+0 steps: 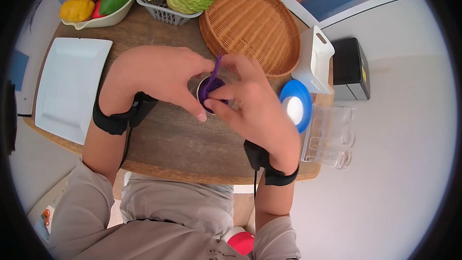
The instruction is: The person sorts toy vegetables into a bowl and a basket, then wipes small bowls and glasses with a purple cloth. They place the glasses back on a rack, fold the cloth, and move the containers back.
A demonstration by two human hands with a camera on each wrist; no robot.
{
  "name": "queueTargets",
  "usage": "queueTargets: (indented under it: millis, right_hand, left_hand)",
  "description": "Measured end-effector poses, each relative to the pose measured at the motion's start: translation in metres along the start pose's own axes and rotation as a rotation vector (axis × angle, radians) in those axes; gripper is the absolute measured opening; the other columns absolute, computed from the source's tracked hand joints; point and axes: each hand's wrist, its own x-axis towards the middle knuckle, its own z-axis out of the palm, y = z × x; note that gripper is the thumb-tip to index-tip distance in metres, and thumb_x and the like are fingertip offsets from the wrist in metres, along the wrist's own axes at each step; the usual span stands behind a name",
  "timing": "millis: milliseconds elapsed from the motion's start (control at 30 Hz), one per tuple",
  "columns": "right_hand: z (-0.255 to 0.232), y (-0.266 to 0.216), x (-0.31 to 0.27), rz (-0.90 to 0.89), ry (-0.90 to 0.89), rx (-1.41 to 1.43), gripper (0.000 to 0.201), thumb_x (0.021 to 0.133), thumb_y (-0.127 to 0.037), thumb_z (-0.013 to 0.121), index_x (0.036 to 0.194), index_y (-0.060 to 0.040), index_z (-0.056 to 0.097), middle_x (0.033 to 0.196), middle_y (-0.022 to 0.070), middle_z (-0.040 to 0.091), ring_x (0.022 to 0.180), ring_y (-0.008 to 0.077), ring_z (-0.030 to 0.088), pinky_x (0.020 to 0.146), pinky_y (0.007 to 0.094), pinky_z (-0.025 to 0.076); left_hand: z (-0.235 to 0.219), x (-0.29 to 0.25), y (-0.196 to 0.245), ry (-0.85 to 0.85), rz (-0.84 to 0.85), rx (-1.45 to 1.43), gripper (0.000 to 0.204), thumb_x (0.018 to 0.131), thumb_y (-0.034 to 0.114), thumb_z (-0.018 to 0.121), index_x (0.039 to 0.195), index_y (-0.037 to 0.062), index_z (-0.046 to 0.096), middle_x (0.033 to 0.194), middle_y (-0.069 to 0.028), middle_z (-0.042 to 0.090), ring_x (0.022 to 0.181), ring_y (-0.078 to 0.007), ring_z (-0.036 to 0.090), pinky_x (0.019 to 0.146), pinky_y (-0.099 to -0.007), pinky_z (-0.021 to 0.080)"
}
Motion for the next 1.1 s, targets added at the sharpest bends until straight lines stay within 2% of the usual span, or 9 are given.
queueTargets:
  millis: [100, 167, 367, 533, 633, 733, 867, 900, 1100]
  right_hand:
    - [-0.011, -0.001, 0.002, -0.005, 0.066, 0.011, 0.016, 0.081, -0.012, 0.078, 0.091, 0.0011, 0.075, 0.113, 0.0172, 0.065, 0.098, 0.0331, 0.066, 0.085, 0.0382, 0.053]
    - [-0.012, -0.012, 0.009, 0.209, 0.213, 0.118, 0.019, 0.084, -0.015, 0.076, 0.089, 0.003, 0.074, 0.105, 0.0171, 0.068, 0.092, 0.0326, 0.067, 0.083, 0.0379, 0.053]
    - [0.014, -0.004, 0.014, 0.141, 0.272, 0.066, 0.017, 0.084, -0.013, 0.075, 0.086, 0.0037, 0.073, 0.084, 0.0143, 0.07, 0.082, 0.0324, 0.068, 0.075, 0.0387, 0.053]
    - [0.02, -0.011, 0.012, 0.074, 0.336, 0.086, 0.012, 0.078, -0.006, 0.077, 0.086, 0.0021, 0.071, 0.088, 0.0133, 0.068, 0.083, 0.0315, 0.065, 0.077, 0.0389, 0.053]
    - [0.021, -0.018, 0.008, 0.071, 0.326, 0.017, 0.013, 0.077, -0.003, 0.076, 0.087, 0.0018, 0.07, 0.093, 0.0132, 0.066, 0.083, 0.0313, 0.063, 0.078, 0.0386, 0.052]
    - [0.023, -0.013, 0.005, 0.034, 0.332, 0.015, 0.013, 0.078, -0.001, 0.075, 0.089, 0.0019, 0.068, 0.097, 0.0133, 0.063, 0.084, 0.0309, 0.063, 0.079, 0.038, 0.052]
    - [0.016, -0.019, 0.0, 0.015, 0.414, 0.141, 0.011, 0.082, 0.002, 0.072, 0.09, 0.002, 0.065, 0.097, 0.013, 0.062, 0.087, 0.0286, 0.062, 0.078, 0.0351, 0.052]
    - [0.011, -0.021, -0.003, 0.018, 0.428, 0.132, 0.008, 0.085, 0.004, 0.068, 0.091, 0.0009, 0.063, 0.098, 0.0126, 0.062, 0.089, 0.0246, 0.062, 0.078, 0.0303, 0.05]
    - [-0.02, -0.036, -0.028, -0.006, 0.724, 0.291, 0.004, 0.095, 0.001, 0.059, 0.098, -0.0007, 0.06, 0.105, 0.0074, 0.058, 0.089, 0.0128, 0.056, 0.082, 0.0255, 0.046]
  left_hand:
    - [0.001, 0.001, -0.001, -0.008, 0.023, -0.003, 0.061, 0.072, 0.048, 0.083, 0.104, -0.0004, 0.066, 0.092, -0.0186, 0.068, 0.088, -0.0374, 0.066, 0.075, -0.042, 0.051]
    - [0.004, 0.004, -0.003, -0.01, 0.022, 0.003, 0.062, 0.072, 0.05, 0.083, 0.103, -0.0005, 0.066, 0.092, -0.0186, 0.069, 0.089, -0.0376, 0.066, 0.076, -0.0422, 0.051]
    - [0.001, 0.004, -0.002, -0.027, 0.002, 0.057, 0.065, 0.07, 0.057, 0.082, 0.1, 0.0008, 0.069, 0.092, -0.0184, 0.07, 0.086, -0.0357, 0.067, 0.072, -0.0409, 0.051]
    - [-0.006, 0.004, 0.003, -0.072, -0.104, 0.038, 0.067, 0.066, 0.061, 0.084, 0.09, -0.0001, 0.071, 0.075, -0.0157, 0.069, 0.072, -0.033, 0.067, 0.063, -0.0399, 0.05]
    - [-0.002, 0.004, -0.001, -0.023, 0.016, -0.054, 0.066, 0.066, 0.06, 0.084, 0.086, -0.0018, 0.071, 0.069, -0.0155, 0.067, 0.066, -0.0327, 0.065, 0.061, -0.04, 0.049]
    - [-0.002, 0.006, 0.002, -0.06, -0.047, -0.007, 0.064, 0.068, 0.059, 0.084, 0.088, -0.0009, 0.072, 0.072, -0.016, 0.068, 0.068, -0.0322, 0.066, 0.061, -0.0398, 0.05]
    - [0.003, 0.011, -0.005, -0.054, 0.007, -0.045, 0.06, 0.069, 0.054, 0.084, 0.099, 0.0024, 0.073, 0.079, -0.0153, 0.071, 0.072, -0.0323, 0.067, 0.065, -0.0395, 0.051]
    - [0.004, 0.01, -0.006, -0.028, 0.037, -0.082, 0.06, 0.069, 0.052, 0.084, 0.102, 0.0032, 0.072, 0.081, -0.0153, 0.072, 0.074, -0.0323, 0.068, 0.066, -0.0394, 0.052]
    - [0.006, 0.01, 0.0, 0.019, 0.033, -0.068, 0.063, 0.069, 0.048, 0.084, 0.111, 0.0034, 0.07, 0.084, -0.0146, 0.072, 0.077, -0.032, 0.068, 0.07, -0.0392, 0.053]
